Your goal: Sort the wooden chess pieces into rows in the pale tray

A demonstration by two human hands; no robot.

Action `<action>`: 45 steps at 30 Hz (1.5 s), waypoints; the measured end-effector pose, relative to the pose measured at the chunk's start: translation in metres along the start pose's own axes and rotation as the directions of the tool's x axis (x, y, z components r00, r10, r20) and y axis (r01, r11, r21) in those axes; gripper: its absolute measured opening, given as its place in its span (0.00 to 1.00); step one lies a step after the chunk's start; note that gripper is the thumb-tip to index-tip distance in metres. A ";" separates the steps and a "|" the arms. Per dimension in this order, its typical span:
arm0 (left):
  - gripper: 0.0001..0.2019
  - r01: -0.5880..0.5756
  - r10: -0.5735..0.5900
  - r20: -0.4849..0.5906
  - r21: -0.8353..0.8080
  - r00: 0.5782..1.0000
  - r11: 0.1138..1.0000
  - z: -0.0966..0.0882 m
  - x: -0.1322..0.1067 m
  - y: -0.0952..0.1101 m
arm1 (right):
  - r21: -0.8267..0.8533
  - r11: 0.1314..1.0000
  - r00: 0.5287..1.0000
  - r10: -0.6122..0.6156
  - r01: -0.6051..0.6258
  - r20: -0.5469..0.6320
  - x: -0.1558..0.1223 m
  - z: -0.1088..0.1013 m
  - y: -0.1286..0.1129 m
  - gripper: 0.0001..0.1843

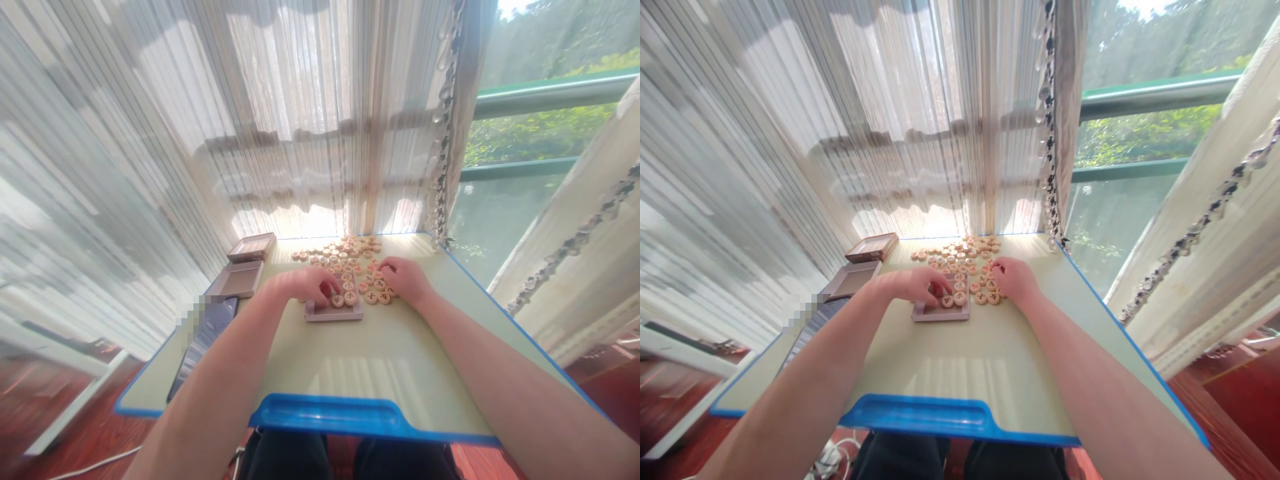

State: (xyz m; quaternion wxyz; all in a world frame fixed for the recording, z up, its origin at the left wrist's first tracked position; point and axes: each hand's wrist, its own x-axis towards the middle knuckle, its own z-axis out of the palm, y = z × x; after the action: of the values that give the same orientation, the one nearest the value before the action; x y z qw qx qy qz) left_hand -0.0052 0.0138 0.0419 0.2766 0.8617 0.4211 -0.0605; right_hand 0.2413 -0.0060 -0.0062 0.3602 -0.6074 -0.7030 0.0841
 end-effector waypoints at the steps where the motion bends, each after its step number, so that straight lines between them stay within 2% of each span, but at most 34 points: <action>1: 0.23 0.005 -0.005 0.004 -0.007 1.000 1.000 0.000 0.001 -0.001 | 0.003 1.000 1.000 0.006 -0.006 -0.006 0.001 -0.001 0.001 0.13; 8: 0.16 0.022 -0.022 0.011 0.002 1.000 1.000 0.000 0.002 0.001 | -0.016 0.998 0.998 -0.060 0.060 -0.009 -0.002 -0.001 0.000 0.14; 14: 0.23 0.003 -0.002 0.017 -0.024 1.000 1.000 0.001 0.000 0.009 | -0.047 0.994 0.995 -0.102 0.101 -0.014 -0.005 0.000 -0.001 0.14; 20: 0.19 -0.028 0.029 0.036 -0.022 0.999 0.999 0.005 0.002 0.013 | -0.046 0.997 0.998 -0.070 0.069 -0.010 -0.003 -0.002 -0.001 0.13; 25: 0.18 -0.051 0.052 0.037 -0.038 0.998 0.998 0.006 0.004 0.012 | -0.054 0.994 0.996 -0.094 0.094 -0.008 -0.005 -0.003 -0.001 0.13; 31: 0.18 0.040 -0.040 0.009 -0.004 0.999 0.999 0.004 0.007 0.007 | -0.053 0.996 0.997 -0.073 0.073 -0.003 -0.004 -0.005 -0.001 0.13; 38: 0.19 0.164 -0.151 -0.136 0.093 0.979 0.982 0.001 0.003 0.011 | -0.060 0.995 0.997 -0.077 0.078 0.016 -0.005 -0.007 -0.002 0.14; 41: 0.17 0.131 -0.115 -0.162 0.087 0.980 0.988 0.002 0.002 0.013 | -0.064 0.993 0.996 -0.094 0.094 0.012 -0.005 -0.006 -0.001 0.14; 45: 0.16 0.032 -0.027 -0.113 0.046 0.993 0.998 0.003 0.002 0.011 | -0.048 0.996 0.997 -0.074 0.074 0.000 -0.004 -0.006 -0.001 0.14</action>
State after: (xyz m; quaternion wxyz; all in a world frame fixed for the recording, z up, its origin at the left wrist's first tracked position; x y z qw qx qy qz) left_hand 0.0047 0.0081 0.0440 0.2310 0.8638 0.4470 -0.0261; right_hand 0.2446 -0.0120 -0.0029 0.3492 -0.5896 -0.7264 0.0533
